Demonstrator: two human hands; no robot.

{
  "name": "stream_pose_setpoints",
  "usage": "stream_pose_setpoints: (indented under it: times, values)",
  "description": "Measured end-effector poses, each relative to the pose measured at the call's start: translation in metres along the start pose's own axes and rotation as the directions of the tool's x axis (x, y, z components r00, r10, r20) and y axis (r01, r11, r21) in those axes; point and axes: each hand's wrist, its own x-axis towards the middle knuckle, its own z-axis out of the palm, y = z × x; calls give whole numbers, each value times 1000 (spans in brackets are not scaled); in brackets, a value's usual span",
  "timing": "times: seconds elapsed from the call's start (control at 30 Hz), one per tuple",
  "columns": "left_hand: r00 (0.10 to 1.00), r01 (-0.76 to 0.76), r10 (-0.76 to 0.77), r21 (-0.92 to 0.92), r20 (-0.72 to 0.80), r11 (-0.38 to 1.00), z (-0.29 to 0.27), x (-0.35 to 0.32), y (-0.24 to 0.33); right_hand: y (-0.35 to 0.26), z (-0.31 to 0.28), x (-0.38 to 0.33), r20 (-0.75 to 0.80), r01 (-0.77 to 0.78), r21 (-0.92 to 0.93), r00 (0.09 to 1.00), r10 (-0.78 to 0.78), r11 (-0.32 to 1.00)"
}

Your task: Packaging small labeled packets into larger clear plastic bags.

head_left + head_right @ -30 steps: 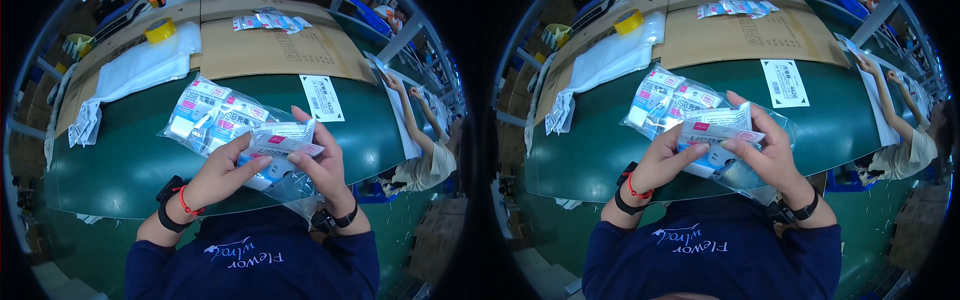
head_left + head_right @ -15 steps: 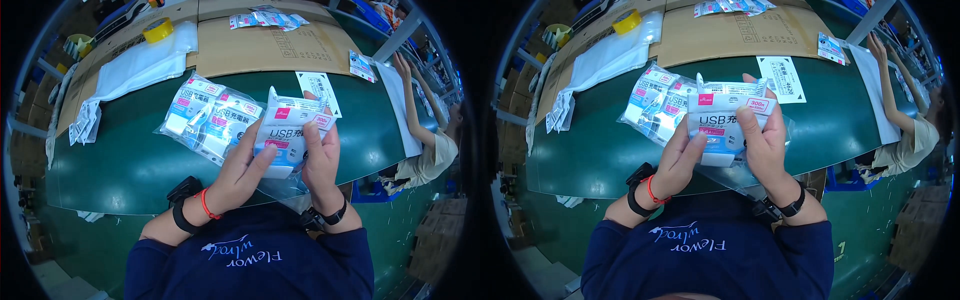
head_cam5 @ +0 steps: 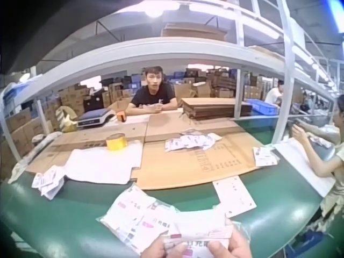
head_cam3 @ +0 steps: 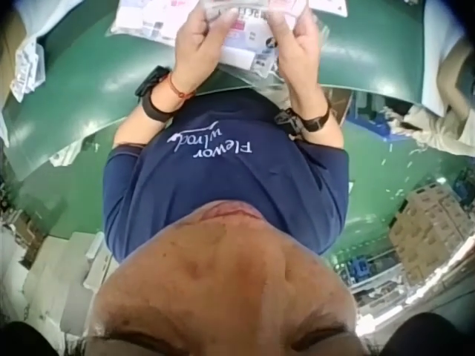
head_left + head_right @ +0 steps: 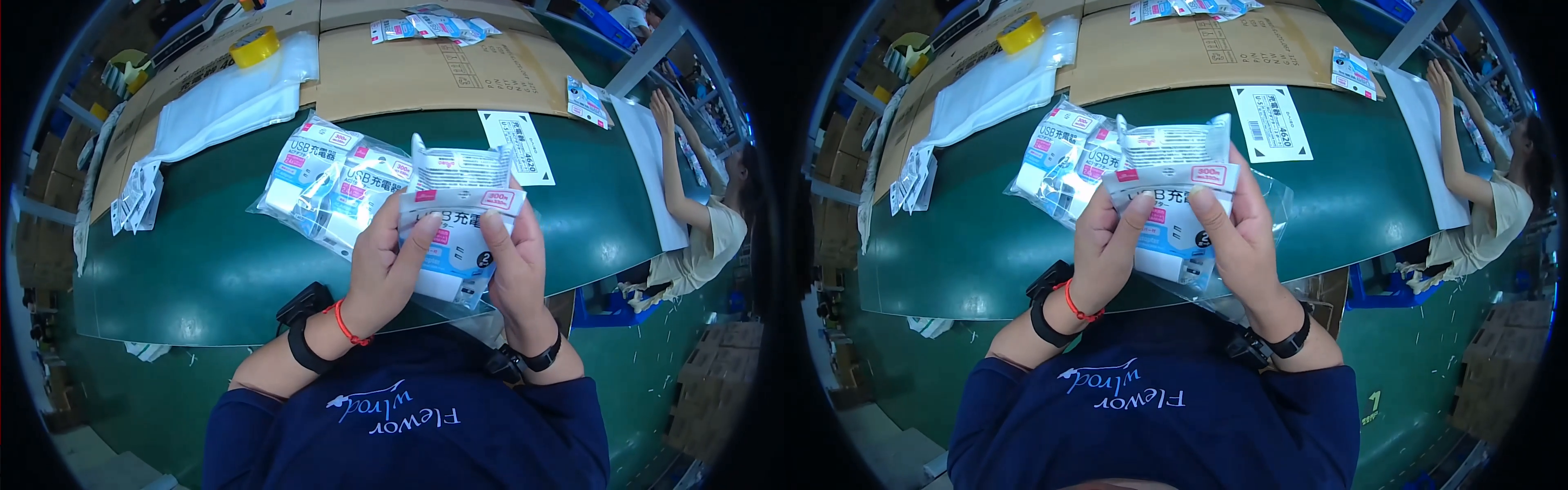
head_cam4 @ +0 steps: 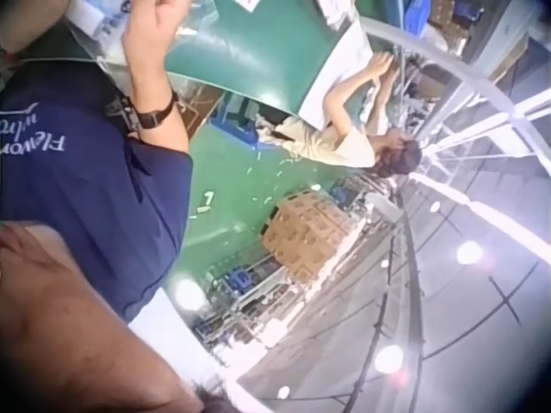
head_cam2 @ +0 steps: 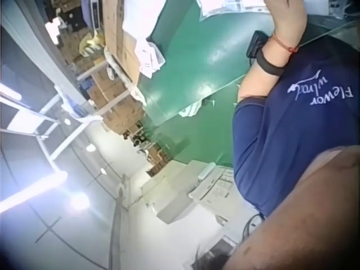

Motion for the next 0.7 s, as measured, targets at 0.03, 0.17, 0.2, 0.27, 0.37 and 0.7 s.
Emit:
stream_pose_setpoints:
  times: [0.03,0.17,0.2,0.27,0.37,0.7]
  values:
    - [1000,-10,10,18,-2,1000,1,0,-1,1,-1,-2,0,-4,0,1000,4,1000]
    - [982,-132,134,23,-134,991,26,-6,0,6,-20,-7,-12,10,-103,1000,-11,995]
    - [963,-190,191,22,-191,981,28,-7,2,6,-27,-5,-118,-6,-45,993,0,999]
    - [970,-222,236,182,-60,958,17,-7,7,-1,-49,-2,-243,-17,5,970,18,1000]
    - [939,-335,254,455,231,825,7,-10,8,-14,-84,3,-423,7,43,906,12,999]
    - [906,-394,128,694,404,603,29,-18,-24,-61,-118,-20,-193,-266,-184,954,231,946]
